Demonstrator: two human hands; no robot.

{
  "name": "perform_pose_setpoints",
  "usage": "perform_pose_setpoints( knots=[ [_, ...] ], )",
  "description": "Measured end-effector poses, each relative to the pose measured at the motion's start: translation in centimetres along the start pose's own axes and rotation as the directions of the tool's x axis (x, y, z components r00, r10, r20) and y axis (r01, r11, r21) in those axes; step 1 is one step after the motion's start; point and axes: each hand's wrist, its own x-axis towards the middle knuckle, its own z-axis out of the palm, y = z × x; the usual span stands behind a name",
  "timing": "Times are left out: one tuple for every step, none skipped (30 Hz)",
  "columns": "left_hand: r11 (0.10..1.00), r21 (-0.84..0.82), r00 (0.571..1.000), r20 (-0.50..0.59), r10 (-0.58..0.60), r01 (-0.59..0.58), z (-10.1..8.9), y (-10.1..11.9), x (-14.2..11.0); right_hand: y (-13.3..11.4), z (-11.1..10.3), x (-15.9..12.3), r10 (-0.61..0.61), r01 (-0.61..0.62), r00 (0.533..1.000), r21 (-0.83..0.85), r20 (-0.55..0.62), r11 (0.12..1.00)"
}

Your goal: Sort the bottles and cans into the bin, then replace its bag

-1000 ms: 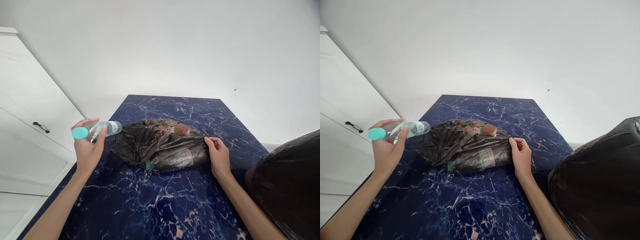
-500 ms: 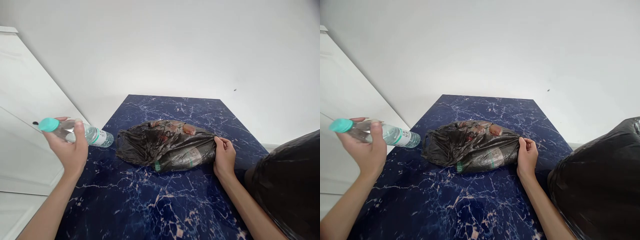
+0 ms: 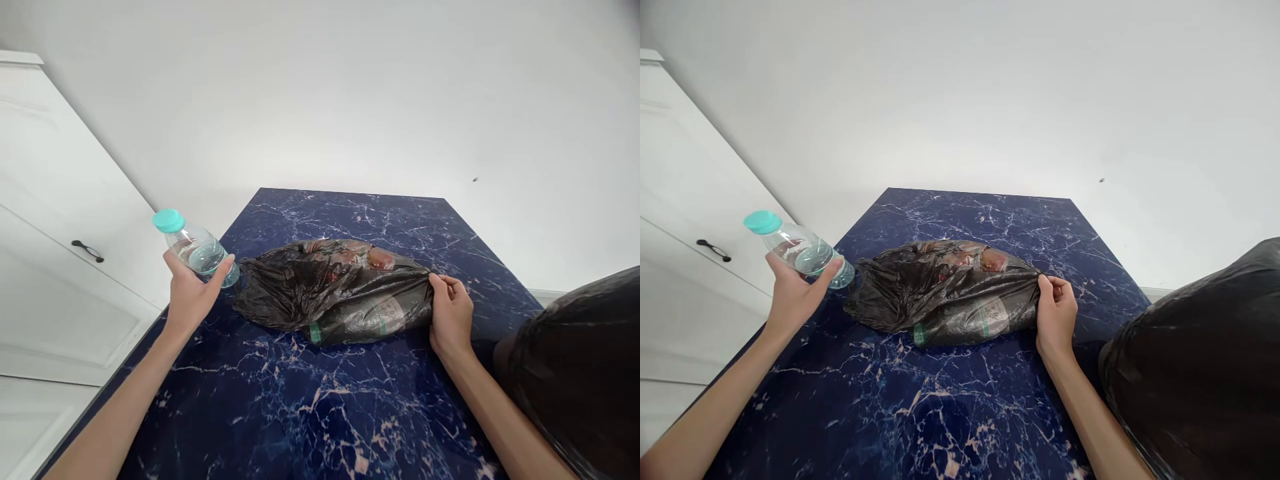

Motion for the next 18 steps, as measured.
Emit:
perform_pose_setpoints(
  knots=[
    [1.0,0.012,1.0,-0.015,-0.012,0.013,-0.1,-0.2,0.1,0.0,0.0,0.0,0.004,-0.004,1.0,0.002,0.003,1.0],
    [0.999,0.019,0.999,-0.043,-0.025,0.026,-0.2,-0.3,0.3,0.0,0.0,0.0,0.008,-0.008,1.0,0.004,0.006,1.0],
    [0.999,0.024,0.997,-0.071,-0.039,0.041,-0.4,-0.6,0.5,0.0,0.0,0.1,0.009,-0.009,1.0,0.006,0.01,1.0],
    [0.998,0.027,0.994,-0.092,-0.055,0.057,-0.5,-0.8,0.8,-0.1,0.0,0.1,0.01,-0.01,1.0,0.006,0.012,1.0],
    [0.997,0.028,0.992,-0.103,-0.072,0.075,-0.7,-1.1,1.0,-0.1,0.1,0.1,0.01,-0.01,1.0,0.006,0.014,1.0],
    [0.996,0.025,0.991,-0.102,-0.087,0.09,-0.8,-1.4,1.1,-0.1,0.1,0.1,0.01,-0.01,1.0,0.005,0.015,1.0],
    [0.994,0.019,0.991,-0.091,-0.102,0.104,-0.8,-1.7,1.3,-0.2,0.1,0.0,0.01,-0.01,1.0,0.004,0.015,1.0],
    [0.994,0.008,0.991,-0.075,-0.112,0.113,-0.8,-2.0,1.3,-0.2,0.1,0.0,0.01,-0.01,1.0,0.003,0.014,1.0],
    [0.993,-0.006,0.991,-0.06,-0.116,0.116,-0.7,-2.3,1.4,-0.3,0.2,0.0,0.01,-0.01,1.0,0.001,0.014,1.0],
    [0.993,-0.02,0.992,-0.051,-0.117,0.117,-0.6,-2.6,1.4,-0.3,0.2,-0.1,0.011,-0.011,1.0,-0.001,0.014,1.0],
    [0.993,-0.035,0.992,-0.046,-0.114,0.112,-0.5,-2.7,1.3,-0.4,0.2,-0.1,0.011,-0.011,1.0,-0.002,0.015,1.0],
    [0.994,-0.051,0.994,-0.041,-0.103,0.101,-0.4,-2.8,1.3,-0.4,0.2,-0.1,0.01,-0.01,1.0,-0.004,0.016,1.0],
    [0.995,-0.06,0.996,-0.047,-0.08,0.077,-0.3,-2.8,1.3,-0.4,0.2,-0.1,0.009,-0.009,1.0,-0.005,0.019,1.0],
    [0.998,-0.055,0.997,-0.077,-0.032,0.028,-0.2,-2.8,1.3,-0.4,0.2,-0.1,0.009,-0.009,1.0,-0.007,0.022,1.0],
    [0.998,-0.03,0.99,-0.135,0.046,-0.05,-0.2,-2.6,1.3,-0.4,0.2,-0.1,0.008,-0.008,1.0,-0.01,0.026,1.0],
    [0.988,0.014,0.964,-0.218,0.152,-0.153,-0.3,-2.4,1.2,-0.4,0.2,-0.1,0.008,-0.008,1.0,-0.013,0.03,1.0],
    [0.962,0.076,0.91,-0.311,0.273,-0.263,-0.4,-2.0,1.2,-0.4,0.2,-0.1,0.008,-0.008,0.999,-0.016,0.035,1.0],
    [0.922,0.138,0.835,-0.393,0.386,-0.361,-0.5,-1.6,1.0,-0.3,0.1,-0.1,0.008,-0.008,0.999,-0.02,0.042,1.0]
  ],
)
